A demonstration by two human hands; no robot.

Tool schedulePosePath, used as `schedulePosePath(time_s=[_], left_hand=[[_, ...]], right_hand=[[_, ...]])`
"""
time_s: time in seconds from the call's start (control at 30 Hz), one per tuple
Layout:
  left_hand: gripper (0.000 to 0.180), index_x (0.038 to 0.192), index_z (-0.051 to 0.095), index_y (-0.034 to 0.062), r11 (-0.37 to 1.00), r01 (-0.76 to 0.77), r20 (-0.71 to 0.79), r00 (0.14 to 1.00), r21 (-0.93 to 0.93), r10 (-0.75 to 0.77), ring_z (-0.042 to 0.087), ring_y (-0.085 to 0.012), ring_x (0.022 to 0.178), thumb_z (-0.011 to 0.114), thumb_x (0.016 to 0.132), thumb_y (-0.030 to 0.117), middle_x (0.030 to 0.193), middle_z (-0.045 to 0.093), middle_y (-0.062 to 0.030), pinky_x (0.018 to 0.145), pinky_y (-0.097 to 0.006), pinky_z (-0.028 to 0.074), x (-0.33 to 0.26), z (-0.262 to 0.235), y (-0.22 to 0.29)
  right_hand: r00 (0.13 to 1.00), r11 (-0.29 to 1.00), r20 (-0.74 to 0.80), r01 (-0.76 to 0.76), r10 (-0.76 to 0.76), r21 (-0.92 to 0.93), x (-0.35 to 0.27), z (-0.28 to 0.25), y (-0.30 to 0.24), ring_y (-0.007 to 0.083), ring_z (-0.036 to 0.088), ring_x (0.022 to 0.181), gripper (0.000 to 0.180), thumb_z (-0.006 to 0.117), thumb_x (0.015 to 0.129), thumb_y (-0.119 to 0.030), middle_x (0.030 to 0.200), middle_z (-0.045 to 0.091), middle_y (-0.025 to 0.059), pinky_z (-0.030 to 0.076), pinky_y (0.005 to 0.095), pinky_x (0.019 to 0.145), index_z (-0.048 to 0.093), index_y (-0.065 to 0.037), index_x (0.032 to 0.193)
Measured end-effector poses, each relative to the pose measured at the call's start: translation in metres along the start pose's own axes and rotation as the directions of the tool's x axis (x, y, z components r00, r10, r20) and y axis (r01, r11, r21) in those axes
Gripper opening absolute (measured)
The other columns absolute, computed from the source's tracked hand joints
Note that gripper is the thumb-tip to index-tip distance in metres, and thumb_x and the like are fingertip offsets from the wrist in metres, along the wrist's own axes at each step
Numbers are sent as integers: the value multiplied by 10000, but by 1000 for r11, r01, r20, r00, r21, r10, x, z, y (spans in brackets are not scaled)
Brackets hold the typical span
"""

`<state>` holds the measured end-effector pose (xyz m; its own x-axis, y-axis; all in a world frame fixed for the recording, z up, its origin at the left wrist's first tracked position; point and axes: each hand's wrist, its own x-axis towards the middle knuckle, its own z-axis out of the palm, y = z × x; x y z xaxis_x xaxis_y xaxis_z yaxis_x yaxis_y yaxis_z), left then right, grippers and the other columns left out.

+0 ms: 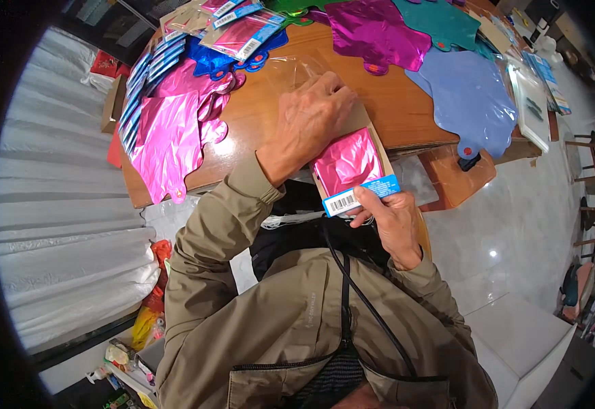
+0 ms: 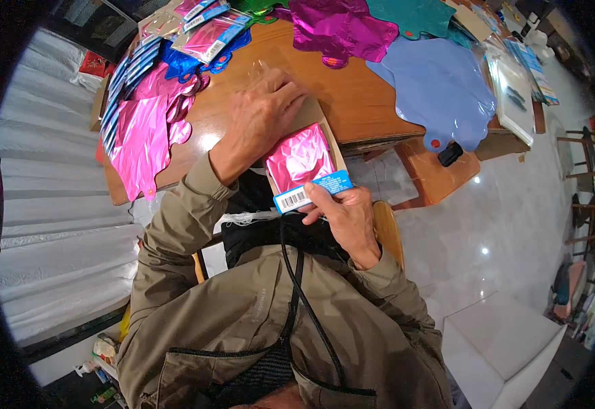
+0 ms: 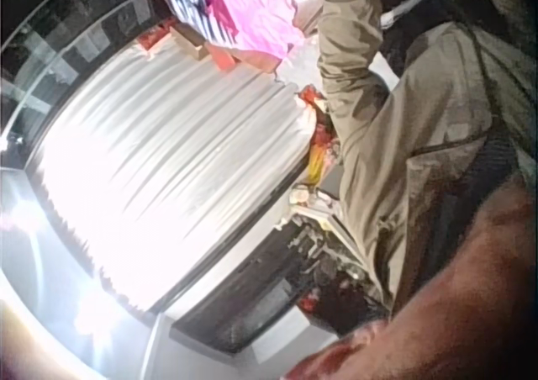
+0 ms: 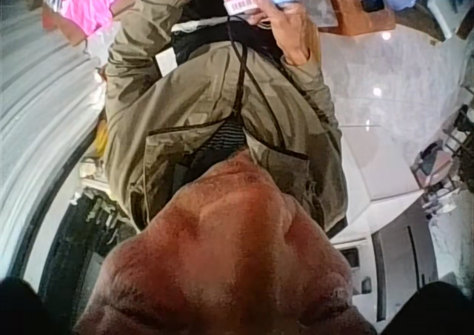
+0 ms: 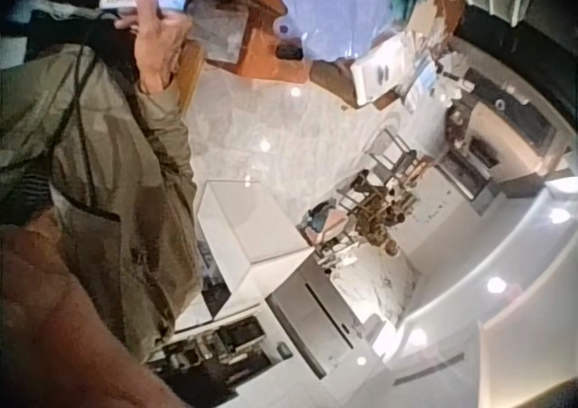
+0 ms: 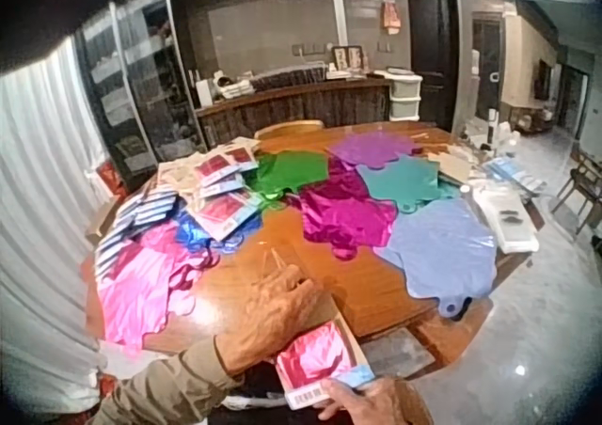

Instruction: Folding star-shaped foil balloons and placing them into individual retail packages with cardboard headers.

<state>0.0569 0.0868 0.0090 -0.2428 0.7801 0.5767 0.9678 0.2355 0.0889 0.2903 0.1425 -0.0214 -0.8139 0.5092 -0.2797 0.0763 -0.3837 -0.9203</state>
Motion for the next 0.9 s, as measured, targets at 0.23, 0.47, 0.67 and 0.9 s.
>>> schedulePosePath(time_s=[0.23,0.47,0.67,0.9], left_hand=[[86,1022,734,113,995,-3,-4,1000,100,3,674,-257,725,710,978,183,998,673,-25,592,-375,530,1,4,-4],[98,997,702,103,984,67,44,996,168,-75,673,-279,692,692,993,201,1001,684,-46,554,-395,520,13,0,-2],[111,936,646,77,994,-85,-87,992,71,92,631,-286,642,674,981,175,915,601,-72,539,-398,494,18,-1,2],[133,1056,689,82,978,-128,15,991,-167,132,645,-282,761,716,951,158,965,645,-70,653,-390,526,10,-8,-2]], right_hand=[[999,999,26,25,-25,29,0,5,2,181,716,646,240,763,997,-141,818,778,157,600,269,566,793,87,927],[1000,1000,17,19,-18,-15,2,4,-7,182,719,641,220,763,993,-128,805,776,154,595,265,569,796,79,927],[998,998,8,58,-58,-8,5,1,-8,170,724,605,264,767,1002,-167,755,771,137,570,252,582,807,76,907],[999,999,-3,47,-47,-23,6,-3,-11,170,714,589,267,772,997,-168,752,770,142,545,237,569,807,77,897]])
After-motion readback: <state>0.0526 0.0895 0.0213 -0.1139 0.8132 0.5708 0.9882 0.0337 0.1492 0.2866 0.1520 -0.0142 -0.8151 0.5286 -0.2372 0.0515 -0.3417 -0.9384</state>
